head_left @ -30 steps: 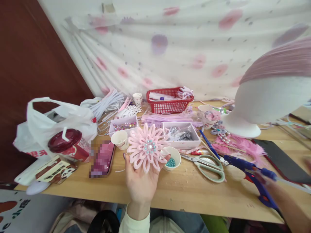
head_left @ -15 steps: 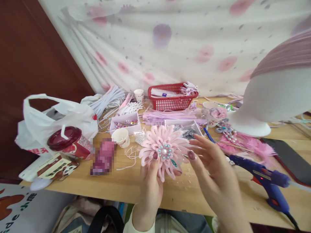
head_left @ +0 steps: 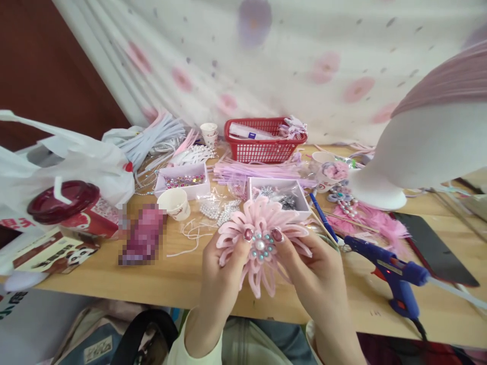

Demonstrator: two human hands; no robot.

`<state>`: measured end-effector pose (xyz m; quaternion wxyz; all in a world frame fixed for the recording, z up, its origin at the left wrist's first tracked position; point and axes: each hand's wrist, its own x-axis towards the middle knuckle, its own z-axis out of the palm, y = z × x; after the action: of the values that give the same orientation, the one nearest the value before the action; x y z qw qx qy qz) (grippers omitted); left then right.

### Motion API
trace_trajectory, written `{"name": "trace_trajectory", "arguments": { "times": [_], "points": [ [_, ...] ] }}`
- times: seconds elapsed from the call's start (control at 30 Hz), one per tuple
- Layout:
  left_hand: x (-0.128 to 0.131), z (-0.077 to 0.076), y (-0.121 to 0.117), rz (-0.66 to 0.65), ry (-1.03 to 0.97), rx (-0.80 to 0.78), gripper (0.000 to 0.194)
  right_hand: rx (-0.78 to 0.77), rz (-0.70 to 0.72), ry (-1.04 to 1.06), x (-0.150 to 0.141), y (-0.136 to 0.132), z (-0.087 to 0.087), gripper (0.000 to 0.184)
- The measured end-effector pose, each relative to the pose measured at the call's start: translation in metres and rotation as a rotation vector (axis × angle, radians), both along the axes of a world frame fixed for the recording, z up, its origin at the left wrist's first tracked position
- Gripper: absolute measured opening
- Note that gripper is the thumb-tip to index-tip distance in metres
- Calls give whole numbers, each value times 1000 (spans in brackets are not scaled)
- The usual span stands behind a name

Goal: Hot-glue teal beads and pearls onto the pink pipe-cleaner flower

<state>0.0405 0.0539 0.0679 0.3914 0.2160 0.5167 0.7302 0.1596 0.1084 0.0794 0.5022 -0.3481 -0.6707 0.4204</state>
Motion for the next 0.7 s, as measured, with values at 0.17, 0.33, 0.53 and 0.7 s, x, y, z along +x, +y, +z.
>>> {"name": "trace_trajectory", "arguments": {
  "times": [0.17, 0.33, 0.53, 0.7],
  "points": [
    [1, 1, 1, 52, 104, 28, 12, 44, -32, -56, 2, 3, 0, 13],
    [-1, -1, 3, 10, -8, 3, 14, -26, -4, -44, 4, 5, -2, 18],
    [-2, 1, 3, -47, 102, 15, 9, -145, 48, -65, 6, 7, -2, 19],
    [1, 4, 5, 10, 95, 24, 10, -155, 33, -22, 1, 1, 0, 16]
  ]
}}
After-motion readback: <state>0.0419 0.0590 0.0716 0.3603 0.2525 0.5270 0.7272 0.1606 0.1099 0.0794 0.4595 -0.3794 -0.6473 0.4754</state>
